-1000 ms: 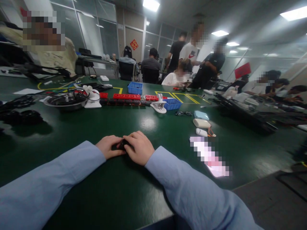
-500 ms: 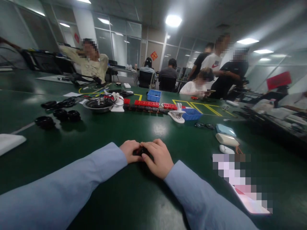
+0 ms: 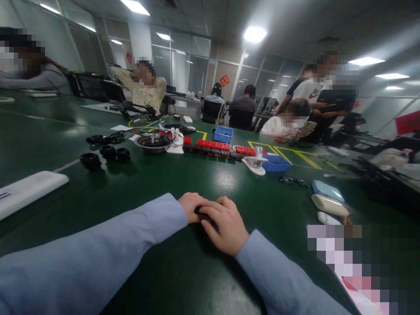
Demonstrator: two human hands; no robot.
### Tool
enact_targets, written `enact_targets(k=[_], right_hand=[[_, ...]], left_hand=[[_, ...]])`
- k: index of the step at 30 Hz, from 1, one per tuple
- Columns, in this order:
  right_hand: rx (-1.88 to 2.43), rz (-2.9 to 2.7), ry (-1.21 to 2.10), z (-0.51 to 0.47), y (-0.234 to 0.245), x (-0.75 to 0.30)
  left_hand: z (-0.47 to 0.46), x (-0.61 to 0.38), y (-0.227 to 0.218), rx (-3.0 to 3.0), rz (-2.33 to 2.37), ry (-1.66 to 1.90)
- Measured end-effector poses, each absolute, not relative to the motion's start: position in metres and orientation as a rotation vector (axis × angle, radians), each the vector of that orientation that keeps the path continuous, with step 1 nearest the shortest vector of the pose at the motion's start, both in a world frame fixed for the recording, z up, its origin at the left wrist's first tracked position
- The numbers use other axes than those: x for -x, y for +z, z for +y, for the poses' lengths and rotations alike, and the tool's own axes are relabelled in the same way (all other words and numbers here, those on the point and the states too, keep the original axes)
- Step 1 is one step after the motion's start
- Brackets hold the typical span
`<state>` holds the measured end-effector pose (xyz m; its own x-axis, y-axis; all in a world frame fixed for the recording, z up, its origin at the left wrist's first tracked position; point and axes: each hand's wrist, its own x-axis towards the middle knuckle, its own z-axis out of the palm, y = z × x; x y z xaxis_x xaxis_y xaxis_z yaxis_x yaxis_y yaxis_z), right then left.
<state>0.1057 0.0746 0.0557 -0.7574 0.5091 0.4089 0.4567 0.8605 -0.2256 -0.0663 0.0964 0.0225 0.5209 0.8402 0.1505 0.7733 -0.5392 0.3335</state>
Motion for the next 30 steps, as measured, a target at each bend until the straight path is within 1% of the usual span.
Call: enact_targets(k=[5, 9, 19, 23, 27, 30], right_hand=[[0.654, -2.616, 0.138, 0.071, 0.058, -0.106], [0.69, -2.623, 0.096, 0.07, 0.057, -0.108], [1.08, -2.47, 0.072, 0.094, 0.044, -0.119], [1.159, -2.356, 0.082, 0.103, 0.038, -0.124], [1.089, -2.285, 0.102, 0.1, 0.042, -0.125], [0.953, -2.356, 0.152, 0.092, 0.046, -0.121]], left_hand=[[0.098, 0.068, 0.018, -2.521, 1.348, 0.459], [0.1, 0.069, 0.017, -2.504, 1.322, 0.483], [0.1, 0.072, 0.019, -2.483, 1.274, 0.515], [0.099, 0.072, 0.02, -2.483, 1.267, 0.518], [0.098, 0.072, 0.02, -2.484, 1.275, 0.52], [0.099, 0.071, 0.02, -2.495, 1.286, 0.513]])
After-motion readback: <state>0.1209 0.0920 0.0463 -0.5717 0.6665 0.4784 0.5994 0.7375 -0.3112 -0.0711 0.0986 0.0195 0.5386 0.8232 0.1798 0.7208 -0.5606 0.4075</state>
